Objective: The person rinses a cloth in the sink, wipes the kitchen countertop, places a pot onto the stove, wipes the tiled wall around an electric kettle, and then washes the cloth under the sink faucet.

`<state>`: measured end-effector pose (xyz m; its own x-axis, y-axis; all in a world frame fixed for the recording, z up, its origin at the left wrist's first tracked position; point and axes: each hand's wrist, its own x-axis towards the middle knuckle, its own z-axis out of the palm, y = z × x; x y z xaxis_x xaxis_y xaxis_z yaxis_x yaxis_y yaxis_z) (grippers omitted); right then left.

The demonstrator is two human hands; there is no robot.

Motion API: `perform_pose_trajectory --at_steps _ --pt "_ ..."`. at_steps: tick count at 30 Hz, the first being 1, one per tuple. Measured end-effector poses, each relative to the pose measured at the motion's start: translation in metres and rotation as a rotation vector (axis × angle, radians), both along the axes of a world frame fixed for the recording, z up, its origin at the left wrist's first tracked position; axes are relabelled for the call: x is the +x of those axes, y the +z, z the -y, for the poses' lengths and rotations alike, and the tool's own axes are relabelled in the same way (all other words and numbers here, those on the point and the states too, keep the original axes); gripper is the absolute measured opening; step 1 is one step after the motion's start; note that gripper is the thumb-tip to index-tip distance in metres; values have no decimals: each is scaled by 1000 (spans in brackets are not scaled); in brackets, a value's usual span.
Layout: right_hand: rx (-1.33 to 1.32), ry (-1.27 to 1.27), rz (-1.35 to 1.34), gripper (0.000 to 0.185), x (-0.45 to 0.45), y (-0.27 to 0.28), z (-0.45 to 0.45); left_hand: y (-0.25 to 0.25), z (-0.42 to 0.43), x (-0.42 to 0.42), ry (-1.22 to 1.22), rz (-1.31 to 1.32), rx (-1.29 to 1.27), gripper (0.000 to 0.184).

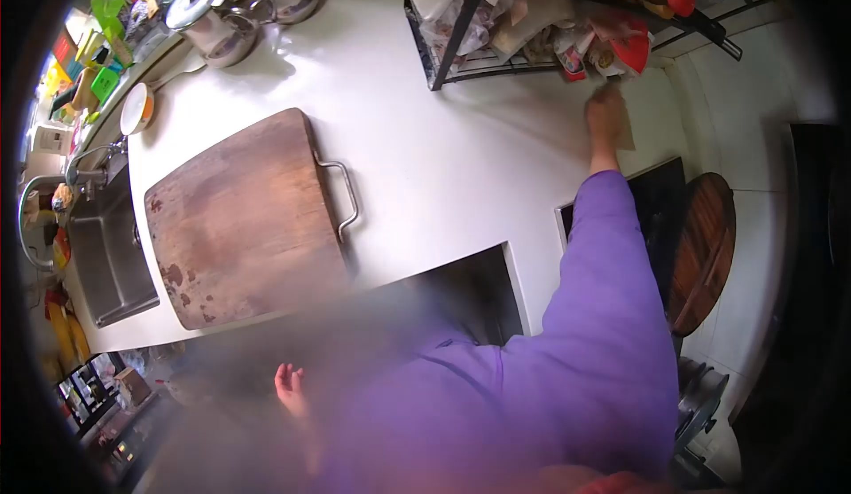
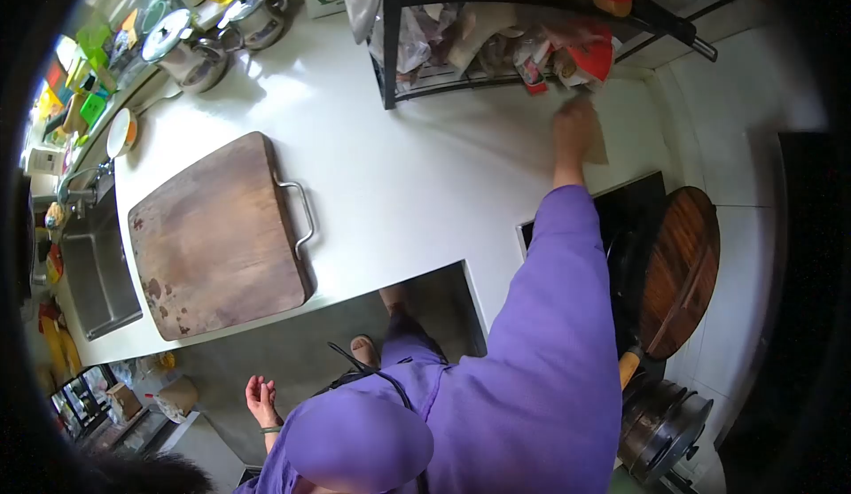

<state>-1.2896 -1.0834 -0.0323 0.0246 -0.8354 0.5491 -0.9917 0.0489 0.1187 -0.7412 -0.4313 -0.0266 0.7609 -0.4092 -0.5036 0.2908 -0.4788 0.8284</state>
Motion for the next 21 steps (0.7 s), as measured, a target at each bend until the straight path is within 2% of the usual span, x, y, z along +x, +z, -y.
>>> perform_pose_trajectory --at_steps 2,3,5,6,8,9,11,12,14,18,21 --pt "-5 350 -95 14 11 -17 16 10 22 -5 -21 -41 -28 39" --pt "-2 348 -96 14 22 -12 15 13 34 -8 -22 -42 -26 39" --pt "-24 292 282 15 43 3 15 20 51 -6 -74 -2 -43 39" --pt "-24 299 291 15 46 13 17 23 57 -6 -79 2 -65 40" --pt "339 178 -68 16 49 30 23 24 57 -5 -110 40 -61 40" --pt "344 188 -56 16 55 29 24 28 55 -2 -157 68 -49 40" --pt "337 189 223 19 62 33 19 34 49 -3 -119 50 -44 40" --pt "331 195 214 19 70 34 19 28 46 -4 -94 36 -50 40" --pt "209 54 253 18 90 28 1 27 37 -11 -61 11 -44 40" --pt "277 251 87 23 102 25 -11 27 43 -18 -63 -75 -61 44" --pt "145 438 58 27 113 26 -21 31 47 -26 -58 -67 -90 44"
